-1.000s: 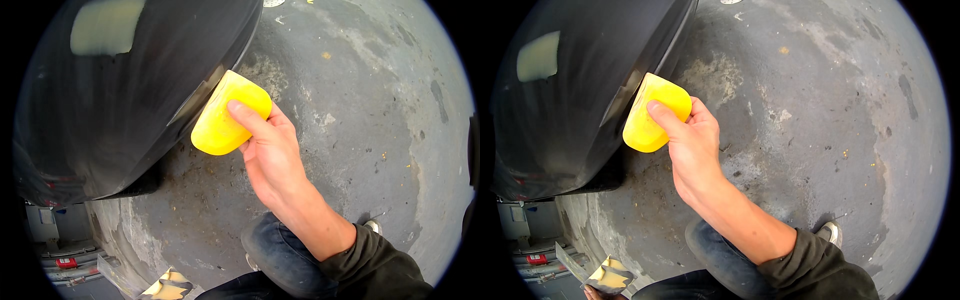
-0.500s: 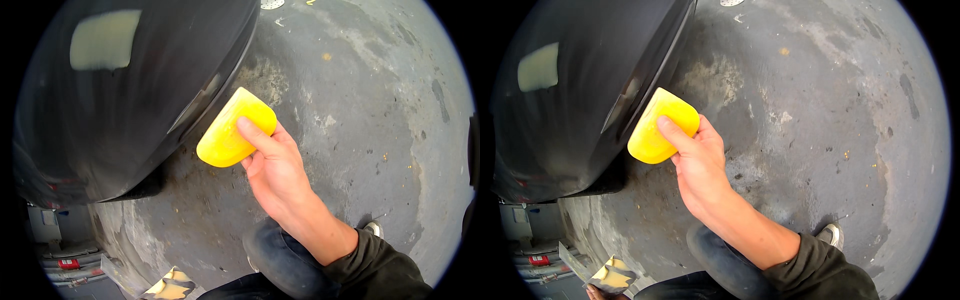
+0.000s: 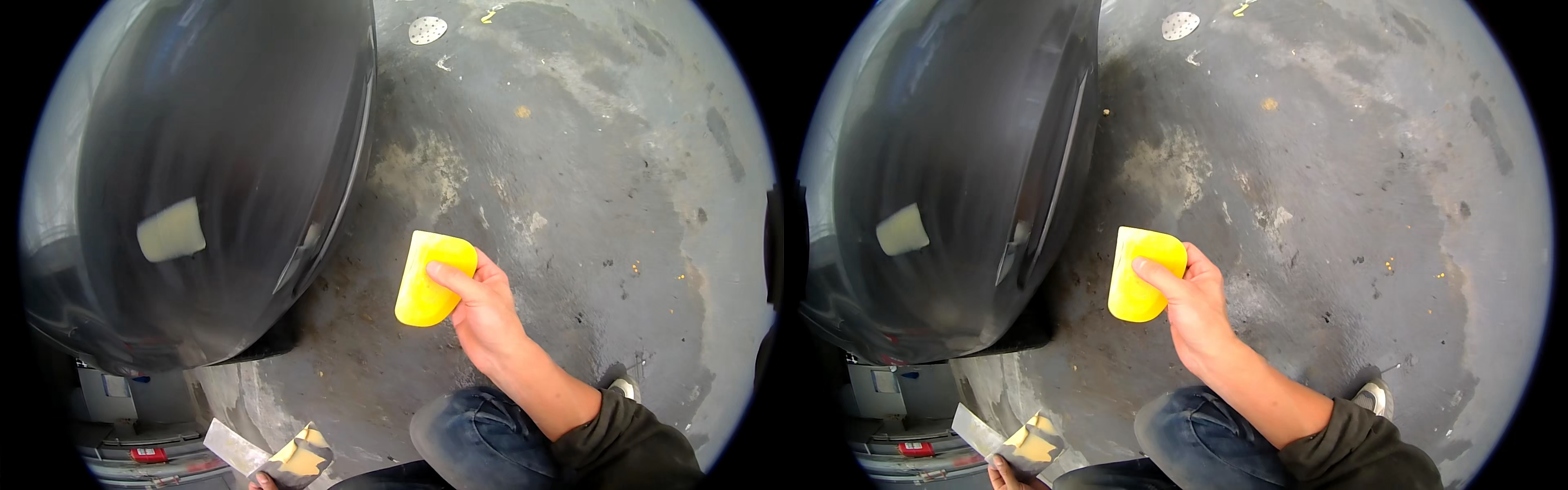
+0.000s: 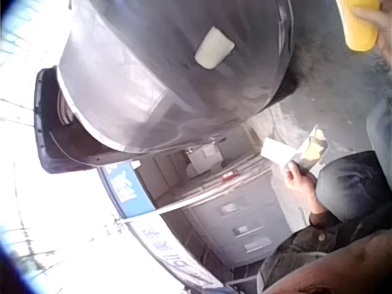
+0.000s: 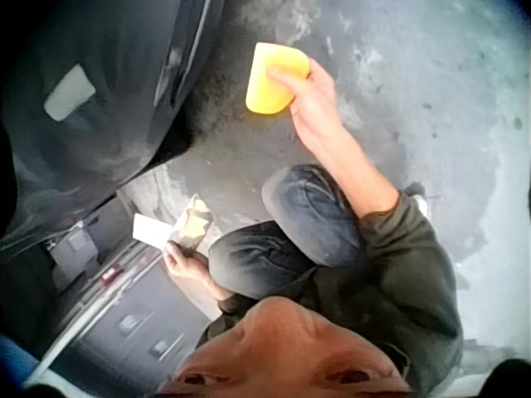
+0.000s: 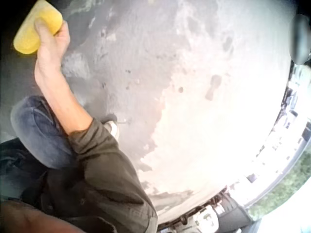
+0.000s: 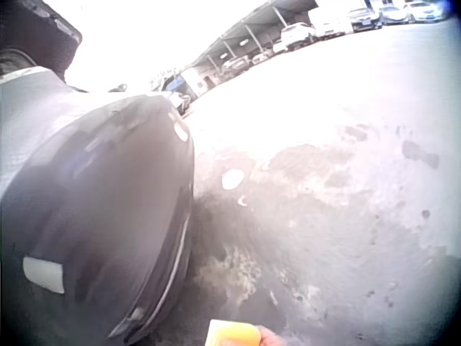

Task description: The person scoops yellow body filler from a can onto a metal mixing board, mixes it with a scraper, and applies it to the rear bumper of a gray car. They then use a yellow plastic spreader to smooth the filler over several spots on the bumper.

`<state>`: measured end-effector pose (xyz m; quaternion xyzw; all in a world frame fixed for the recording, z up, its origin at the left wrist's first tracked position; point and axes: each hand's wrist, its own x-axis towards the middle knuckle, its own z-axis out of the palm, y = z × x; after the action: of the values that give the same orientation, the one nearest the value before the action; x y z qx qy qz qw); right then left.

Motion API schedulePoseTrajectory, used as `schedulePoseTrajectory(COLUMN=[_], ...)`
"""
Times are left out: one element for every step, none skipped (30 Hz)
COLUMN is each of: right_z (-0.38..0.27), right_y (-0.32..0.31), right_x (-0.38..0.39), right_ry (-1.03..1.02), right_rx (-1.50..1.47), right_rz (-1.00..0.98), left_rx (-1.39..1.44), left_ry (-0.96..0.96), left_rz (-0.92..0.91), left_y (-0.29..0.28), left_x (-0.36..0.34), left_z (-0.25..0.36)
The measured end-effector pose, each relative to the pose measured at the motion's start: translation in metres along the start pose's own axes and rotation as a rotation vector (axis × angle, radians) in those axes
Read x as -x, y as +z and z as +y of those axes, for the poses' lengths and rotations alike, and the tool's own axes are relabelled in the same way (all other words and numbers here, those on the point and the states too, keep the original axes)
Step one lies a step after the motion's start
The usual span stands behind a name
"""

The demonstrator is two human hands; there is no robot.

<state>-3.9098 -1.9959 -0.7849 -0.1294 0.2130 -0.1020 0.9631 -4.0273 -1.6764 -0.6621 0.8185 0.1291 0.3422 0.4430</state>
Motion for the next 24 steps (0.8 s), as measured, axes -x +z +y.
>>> schedulePoseTrajectory(right_z=[-0.004, -0.008, -0.012, -0.016, -0.021, -0.027, -0.033, -0.039, -0.045, -0.05, -0.051, -0.051, -0.05, -0.049, -0.049, -0.05, -0.05, -0.051, -0.057, -0.061, -0.065, -0.068, -0.073, -0.078], right_y=[-0.002, -0.003, -0.004, -0.002, 0.001, 0.005, 0.01, 0.016, 0.023, 0.029, 0.035, 0.041, 0.046, 0.051, 0.057, 0.057, 0.057, 0.056, 0.053, 0.052, 0.051, 0.052, 0.053, 0.054], right_x=[-0.002, -0.005, -0.008, -0.012, -0.016, -0.02, -0.025, -0.03, -0.033, -0.037, -0.042, -0.049, -0.056, -0.062, -0.067, -0.072, -0.079, -0.086, -0.095, -0.102, -0.109, -0.115, -0.119, -0.124], right_ry=[-0.026, -0.051, -0.077, -0.107, -0.138, -0.169, -0.21, -0.244, -0.279, -0.313, -0.372, -0.547, -0.724, -0.9, -0.933, -1.021, -1.108, -1.196, -1.379, -1.491, -1.603, -1.712, -1.793, -1.843], right_rx=[0.011, 0.022, 0.034, 0.067, 0.101, 0.136, 0.156, 0.179, 0.203, 0.227, 0.245, 0.307, 0.371, 0.433, 0.406, 0.469, 0.531, 0.593, 0.704, 0.708, 0.71, 0.704, 0.741, 0.786], right_rz=[-0.01, -0.021, -0.031, -0.036, -0.041, -0.046, -0.077, -0.099, -0.121, -0.142, -0.137, -0.158, -0.177, -0.196, -0.193, -0.214, -0.235, -0.257, -0.291, -0.331, -0.372, -0.415, -0.416, -0.414], left_rx=[-0.01, -0.018, -0.026, -0.036, -0.045, -0.054, -0.044, -0.056, -0.068, -0.08, -0.08, -0.079, -0.077, -0.078, -0.079, -0.079, -0.092, -0.105, -0.115, -0.117, -0.118, -0.121, -0.127, -0.145], left_ry=[0.002, 0.008, 0.014, 0.018, 0.021, 0.023, 0.025, 0.026, 0.027, 0.027, 0.029, 0.031, 0.031, 0.025, 0.018, 0.01, 0.016, 0.022, 0.029, 0.014, -0.001, -0.014, 0.0, 0.019], left_rz=[0.004, -0.002, -0.007, -0.011, -0.015, -0.018, -0.012, -0.018, -0.023, -0.029, -0.023, -0.017, -0.011, -0.019, -0.027, -0.035, -0.03, -0.025, -0.022, -0.018, -0.014, -0.004, 0.014, 0.02], left_y=[0.002, 0.004, 0.006, 0.008, 0.01, 0.012, 0.016, 0.016, 0.013, 0.013, 0.014, 0.015, 0.017, 0.019, 0.022, 0.024, 0.024, 0.024, 0.023, 0.021, 0.017, 0.013, 0.01, 0.01], left_x=[-0.001, -0.002, -0.003, -0.004, -0.004, -0.003, -0.002, -0.002, -0.003, -0.004, -0.004, -0.004, -0.002, -0.001, 0.0, 0.001, 0.002, 0.003, 0.002, 0.002, 0.002, 0.002, 0.002, 0.002], left_z=[-0.001, -0.003, -0.004, -0.005, -0.005, -0.004, -0.001, -0.002, -0.003, -0.003, -0.003, -0.003, -0.001, 0.001, 0.004, 0.007, 0.008, 0.009, 0.009, 0.009, 0.009, 0.009, 0.008, 0.008])
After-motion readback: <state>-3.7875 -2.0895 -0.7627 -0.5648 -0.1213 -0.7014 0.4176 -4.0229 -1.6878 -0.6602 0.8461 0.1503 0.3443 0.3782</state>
